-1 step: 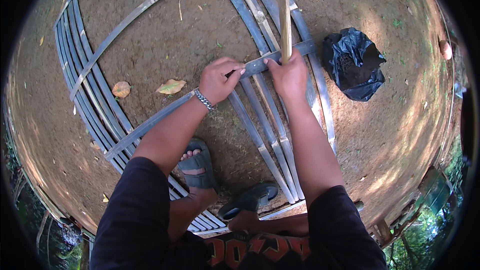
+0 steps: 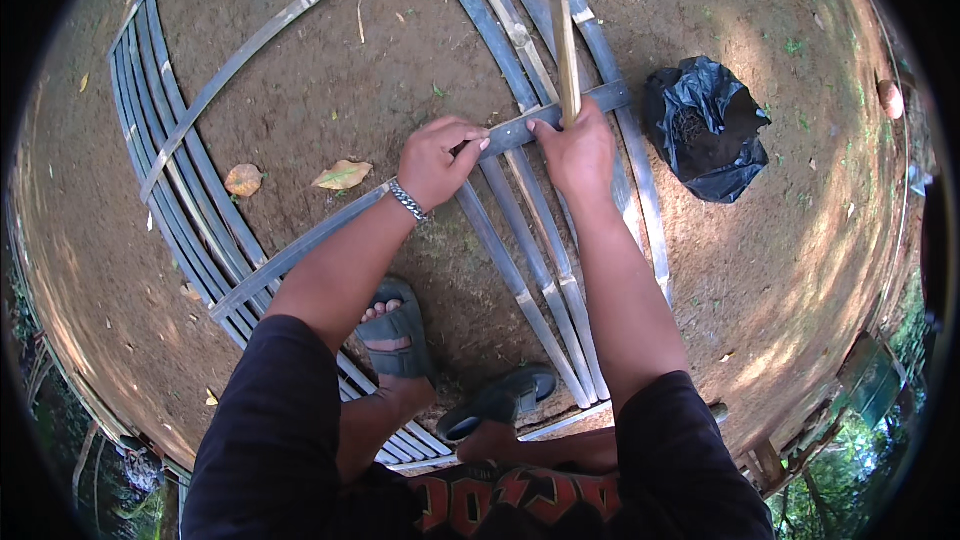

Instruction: The person assembles a rectangular bamboo frame by arranging split bamboo strips on the ground. They use a hammer to drive nails into the intersections of the strips to secure the structure.

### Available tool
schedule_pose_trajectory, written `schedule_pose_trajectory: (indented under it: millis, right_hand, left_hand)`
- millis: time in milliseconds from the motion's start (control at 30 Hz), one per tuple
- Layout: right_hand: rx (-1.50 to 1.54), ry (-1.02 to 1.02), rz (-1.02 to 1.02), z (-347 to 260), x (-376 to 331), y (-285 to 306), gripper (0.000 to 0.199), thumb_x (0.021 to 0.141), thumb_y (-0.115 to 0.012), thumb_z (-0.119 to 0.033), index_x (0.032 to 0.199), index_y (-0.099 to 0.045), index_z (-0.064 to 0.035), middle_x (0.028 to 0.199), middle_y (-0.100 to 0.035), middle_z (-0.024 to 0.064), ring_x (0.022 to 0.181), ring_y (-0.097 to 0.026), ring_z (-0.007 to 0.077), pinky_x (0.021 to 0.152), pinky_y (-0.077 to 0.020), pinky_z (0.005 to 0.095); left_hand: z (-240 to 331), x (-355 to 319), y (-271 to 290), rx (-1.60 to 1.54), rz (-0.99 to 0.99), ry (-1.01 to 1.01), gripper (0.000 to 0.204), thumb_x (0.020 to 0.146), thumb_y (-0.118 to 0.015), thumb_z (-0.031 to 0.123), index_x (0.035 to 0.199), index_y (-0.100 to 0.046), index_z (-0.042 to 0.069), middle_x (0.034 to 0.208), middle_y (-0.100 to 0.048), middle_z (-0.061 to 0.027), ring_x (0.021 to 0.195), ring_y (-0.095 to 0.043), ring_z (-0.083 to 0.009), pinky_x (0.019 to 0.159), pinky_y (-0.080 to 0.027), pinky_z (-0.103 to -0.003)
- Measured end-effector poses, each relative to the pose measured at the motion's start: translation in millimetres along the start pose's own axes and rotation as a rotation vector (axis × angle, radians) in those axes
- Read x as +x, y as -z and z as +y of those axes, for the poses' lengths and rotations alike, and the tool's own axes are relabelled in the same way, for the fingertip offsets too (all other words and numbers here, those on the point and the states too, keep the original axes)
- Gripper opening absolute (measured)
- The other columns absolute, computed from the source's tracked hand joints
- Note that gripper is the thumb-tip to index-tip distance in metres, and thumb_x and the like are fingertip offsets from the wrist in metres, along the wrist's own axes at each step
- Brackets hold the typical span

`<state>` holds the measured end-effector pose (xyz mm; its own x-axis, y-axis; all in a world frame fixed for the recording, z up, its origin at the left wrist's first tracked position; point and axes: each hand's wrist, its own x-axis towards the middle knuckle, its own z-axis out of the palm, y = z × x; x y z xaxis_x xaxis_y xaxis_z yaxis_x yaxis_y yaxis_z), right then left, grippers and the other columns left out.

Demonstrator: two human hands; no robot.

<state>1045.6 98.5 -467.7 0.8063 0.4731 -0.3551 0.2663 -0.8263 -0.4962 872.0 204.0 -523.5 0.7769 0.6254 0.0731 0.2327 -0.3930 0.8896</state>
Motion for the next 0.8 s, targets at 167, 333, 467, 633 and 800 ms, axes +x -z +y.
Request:
schedule_pose_trajectory:
  millis: [167,333,467,633,800]
  right_hand:
    - [-0.065,0.008,-0.073,12,9,-1,0.059,0.075,-0.091,-0.032,0.116,-0.064,0.0014,0.109,-0.071,0.0262,0.106,-0.068,0.0431,0.093,-0.0531,0.0481]
    - [-0.035,-0.014,-0.115,11,14,2,0.061,0.075,-0.091,-0.032,0.118,-0.064,0.0020,0.110,-0.071,0.0269,0.107,-0.068,0.0425,0.094,-0.0532,0.0477]
    - [-0.012,-0.012,-0.118,9,14,3,0.062,0.075,-0.091,-0.032,0.119,-0.063,0.0022,0.111,-0.071,0.0274,0.108,-0.068,0.0426,0.094,-0.0532,0.0475]
    - [-0.003,-0.010,-0.119,10,14,3,0.062,0.076,-0.091,-0.031,0.119,-0.063,0.0025,0.110,-0.071,0.0275,0.107,-0.068,0.0432,0.094,-0.0531,0.0475]
    - [-0.002,0.004,-0.114,12,15,2,0.062,0.076,-0.091,-0.031,0.120,-0.063,0.0025,0.111,-0.071,0.0278,0.109,-0.068,0.0433,0.095,-0.0529,0.0475]
  left_hand:
    - [1,-1,2,0.023,-0.050,0.129,0.013,0.091,-0.072,0.017,0.095,-0.076,0.005,0.093,-0.074,-0.0112,0.082,-0.072,-0.0287,0.072,-0.056,-0.037]
    - [0,-2,2,0.042,-0.025,0.139,0.014,0.090,-0.073,0.016,0.099,-0.074,0.005,0.092,-0.075,-0.0110,0.080,-0.072,-0.0271,0.071,-0.056,-0.036]
    - [0,-5,-6,-0.166,0.044,0.311,0.012,0.090,-0.074,0.014,0.099,-0.074,0.005,0.091,-0.075,-0.0109,0.079,-0.072,-0.0243,0.071,-0.057,-0.035]
    - [-3,-4,-1,-0.043,0.051,0.128,0.013,0.088,-0.075,0.009,0.100,-0.077,0.005,0.091,-0.075,-0.0109,0.079,-0.072,-0.0227,0.071,-0.058,-0.034]
    - [-1,-4,4,-0.054,-0.003,0.055,0.015,0.086,-0.075,0.009,0.100,-0.078,0.006,0.093,-0.076,-0.0114,0.082,-0.073,-0.0252,0.074,-0.057,-0.034]
